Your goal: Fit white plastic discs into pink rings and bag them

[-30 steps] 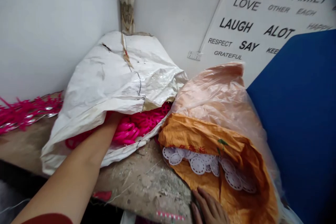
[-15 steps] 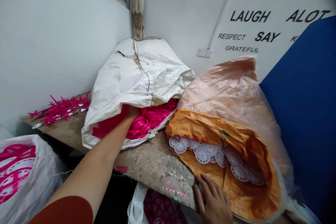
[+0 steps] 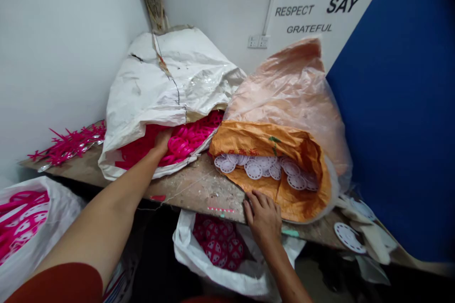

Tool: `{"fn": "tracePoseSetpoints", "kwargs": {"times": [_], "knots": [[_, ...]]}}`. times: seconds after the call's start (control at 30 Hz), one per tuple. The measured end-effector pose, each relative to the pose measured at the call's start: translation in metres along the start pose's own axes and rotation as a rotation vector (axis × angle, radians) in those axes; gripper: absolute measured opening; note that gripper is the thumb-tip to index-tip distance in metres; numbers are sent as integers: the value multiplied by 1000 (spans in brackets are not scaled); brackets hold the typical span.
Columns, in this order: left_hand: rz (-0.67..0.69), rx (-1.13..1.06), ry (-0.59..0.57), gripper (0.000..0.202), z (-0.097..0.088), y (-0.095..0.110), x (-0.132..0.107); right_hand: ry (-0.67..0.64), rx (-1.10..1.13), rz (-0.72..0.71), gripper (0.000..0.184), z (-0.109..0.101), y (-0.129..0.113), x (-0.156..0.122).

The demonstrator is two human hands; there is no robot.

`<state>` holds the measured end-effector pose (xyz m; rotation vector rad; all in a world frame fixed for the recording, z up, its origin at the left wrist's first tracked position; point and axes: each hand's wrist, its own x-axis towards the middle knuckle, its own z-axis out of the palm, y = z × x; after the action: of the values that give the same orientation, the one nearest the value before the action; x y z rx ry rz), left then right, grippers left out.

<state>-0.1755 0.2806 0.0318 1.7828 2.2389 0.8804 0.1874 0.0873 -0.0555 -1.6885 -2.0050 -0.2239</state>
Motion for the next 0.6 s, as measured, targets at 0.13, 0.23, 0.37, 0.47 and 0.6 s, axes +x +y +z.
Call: {"fn": "tracePoseSetpoints", "kwargs": {"times": [0.13, 0.23, 0.37, 0.47, 0.6], "knots": [[103, 90, 13, 35, -2, -7, -17, -16, 33, 23, 25, -3, -3, 1], [142, 123, 43, 43, -3, -9, -30, -18, 50, 37, 25, -5, -4, 0], [125, 114, 223, 53, -11, -11, -45, 7, 79, 27, 24, -5, -4, -2], [123, 80, 363, 52, -20, -15, -62, 26, 126, 9, 25, -3, 0, -3], [179, 260, 165, 45, -24, -22, -87, 78, 298, -63, 25, -9, 5, -3]]}}
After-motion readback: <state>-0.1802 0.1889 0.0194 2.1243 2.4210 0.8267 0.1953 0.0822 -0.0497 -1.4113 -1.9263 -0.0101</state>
